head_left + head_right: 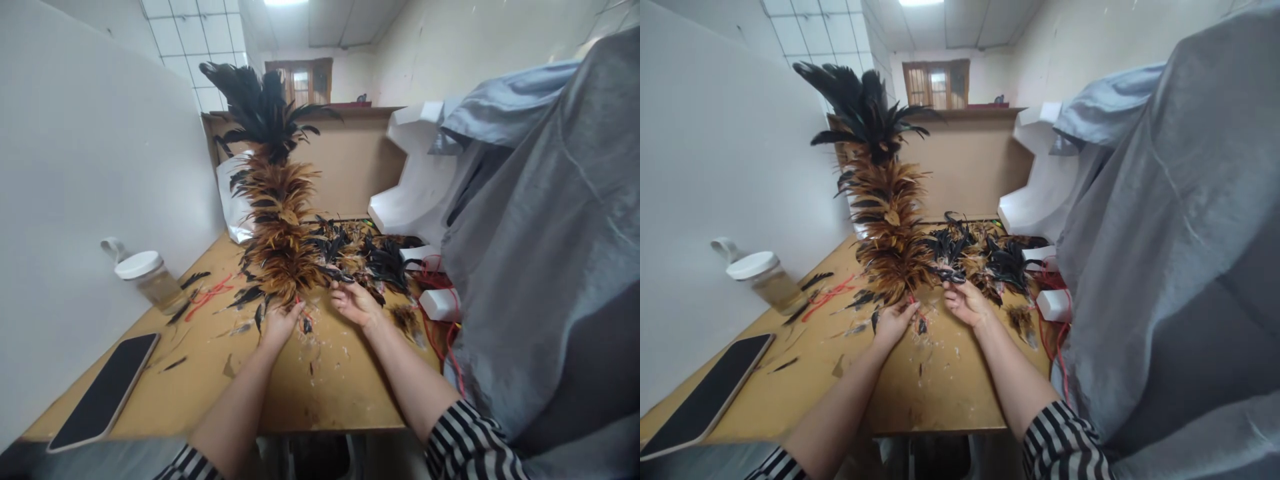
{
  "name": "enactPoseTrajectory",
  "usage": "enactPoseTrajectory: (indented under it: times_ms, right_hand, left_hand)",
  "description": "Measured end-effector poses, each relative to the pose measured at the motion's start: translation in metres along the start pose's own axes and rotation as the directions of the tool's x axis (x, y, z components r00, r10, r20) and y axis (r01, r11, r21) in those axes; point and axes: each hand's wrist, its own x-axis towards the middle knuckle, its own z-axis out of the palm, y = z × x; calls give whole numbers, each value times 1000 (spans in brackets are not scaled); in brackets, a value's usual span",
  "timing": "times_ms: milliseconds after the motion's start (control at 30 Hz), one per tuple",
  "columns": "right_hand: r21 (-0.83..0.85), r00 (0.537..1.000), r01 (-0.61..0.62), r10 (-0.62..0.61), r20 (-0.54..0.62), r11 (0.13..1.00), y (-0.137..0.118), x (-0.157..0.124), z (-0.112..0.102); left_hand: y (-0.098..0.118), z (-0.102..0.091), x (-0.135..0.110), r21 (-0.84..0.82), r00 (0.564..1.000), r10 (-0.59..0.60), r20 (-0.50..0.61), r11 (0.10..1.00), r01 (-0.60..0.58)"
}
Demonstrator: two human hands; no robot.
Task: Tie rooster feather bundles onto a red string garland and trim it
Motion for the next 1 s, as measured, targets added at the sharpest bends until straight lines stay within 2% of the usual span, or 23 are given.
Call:
enactPoseTrajectory:
  times_ms: [167,400,667,833,1000]
  right_hand:
    - [8,999,-31,31,-41,999,0,0,-10]
    - [-127,984,-110,91,-152,986,5,1,-5]
    - [-72,977,-57,41,-209,996,8,2,-8]
    - [-181,976,-123,85,-203,976,9,3,-7]
    - [-175,983,-73,42,-178,982,11,3,-5]
  left_hand:
    - [-9,-2,1,51,1000,-9,13,999,8]
    - [-10,-4,0,-19,999,7,39,1000,-6]
    - [-10,-3,1,-52,999,20,45,999,-18]
    - [-14,-4,2,-33,998,28,58,999,-26]
    - [-7,-2,0,-97,998,13,56,995,-8]
